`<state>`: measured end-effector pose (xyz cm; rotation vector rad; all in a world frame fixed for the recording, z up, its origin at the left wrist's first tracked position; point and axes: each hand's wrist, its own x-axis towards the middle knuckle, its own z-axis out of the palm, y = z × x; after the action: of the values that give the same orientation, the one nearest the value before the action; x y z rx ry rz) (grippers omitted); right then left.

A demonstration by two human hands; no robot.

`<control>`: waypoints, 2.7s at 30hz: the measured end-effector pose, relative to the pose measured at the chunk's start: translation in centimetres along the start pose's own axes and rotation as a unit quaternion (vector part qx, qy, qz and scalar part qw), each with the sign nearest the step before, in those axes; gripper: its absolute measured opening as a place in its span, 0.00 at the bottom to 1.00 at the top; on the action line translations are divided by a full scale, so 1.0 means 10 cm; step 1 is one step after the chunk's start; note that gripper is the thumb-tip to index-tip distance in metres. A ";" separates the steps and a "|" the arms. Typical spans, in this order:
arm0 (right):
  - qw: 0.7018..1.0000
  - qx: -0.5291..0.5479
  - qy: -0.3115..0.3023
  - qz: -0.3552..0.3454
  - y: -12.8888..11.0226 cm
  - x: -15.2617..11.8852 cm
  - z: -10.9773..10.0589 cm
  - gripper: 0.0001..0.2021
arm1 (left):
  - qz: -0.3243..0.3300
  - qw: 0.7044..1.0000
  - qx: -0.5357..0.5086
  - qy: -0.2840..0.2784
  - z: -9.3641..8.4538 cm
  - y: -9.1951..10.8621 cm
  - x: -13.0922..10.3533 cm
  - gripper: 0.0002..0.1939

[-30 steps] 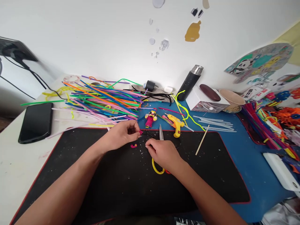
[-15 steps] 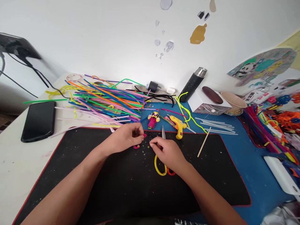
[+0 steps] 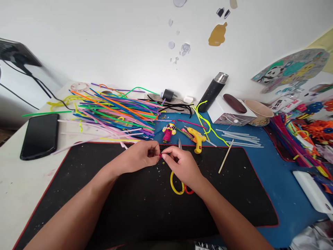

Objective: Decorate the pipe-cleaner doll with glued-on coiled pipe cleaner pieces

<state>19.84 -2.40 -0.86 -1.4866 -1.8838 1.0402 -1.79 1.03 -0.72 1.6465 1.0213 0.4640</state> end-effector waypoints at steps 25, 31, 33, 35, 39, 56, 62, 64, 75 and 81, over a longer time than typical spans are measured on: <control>0.991 0.126 0.028 0.045 0.00 0.00 0.07 0.10 | -0.020 0.998 -0.033 -0.046 -0.15 0.05 -0.02 0.17; 0.990 0.135 0.016 0.042 0.00 0.00 0.07 0.11 | -0.023 0.999 -0.034 -0.006 -0.17 0.02 -0.02 0.17; 0.990 0.135 0.020 0.043 0.01 0.00 0.06 0.11 | -0.028 0.999 -0.033 -0.003 -0.17 0.03 -0.02 0.17; 0.988 0.143 0.030 0.047 0.03 0.00 0.04 0.12 | -0.029 0.999 -0.027 -0.001 -0.18 0.03 -0.03 0.18; 0.986 0.156 0.039 0.053 0.06 -0.01 0.03 0.14 | -0.025 0.999 -0.020 -0.006 -0.17 0.04 -0.04 0.17; 0.996 0.083 -0.012 0.035 -0.02 0.02 0.08 0.10 | -0.029 0.999 0.006 -0.025 -0.17 0.07 -0.06 0.11; 0.996 0.084 -0.008 0.039 -0.01 0.01 0.10 0.10 | -0.027 0.999 0.013 -0.027 -0.17 0.08 -0.05 0.13; 0.996 0.083 -0.007 0.040 -0.01 0.00 0.10 0.10 | -0.027 0.999 0.015 -0.027 -0.17 0.07 -0.05 0.14; 0.995 0.086 -0.019 0.042 0.03 -0.01 0.08 0.10 | -0.025 0.999 0.039 0.019 -0.35 -0.02 -0.08 0.20; 0.994 0.092 -0.029 0.041 0.02 0.00 0.08 0.11 | -0.028 0.999 0.029 -0.029 -0.36 0.00 -0.11 0.21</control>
<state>19.34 -2.58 -1.48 -1.4519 -1.7247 1.2713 -5.06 2.24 0.73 1.6677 1.0429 0.3502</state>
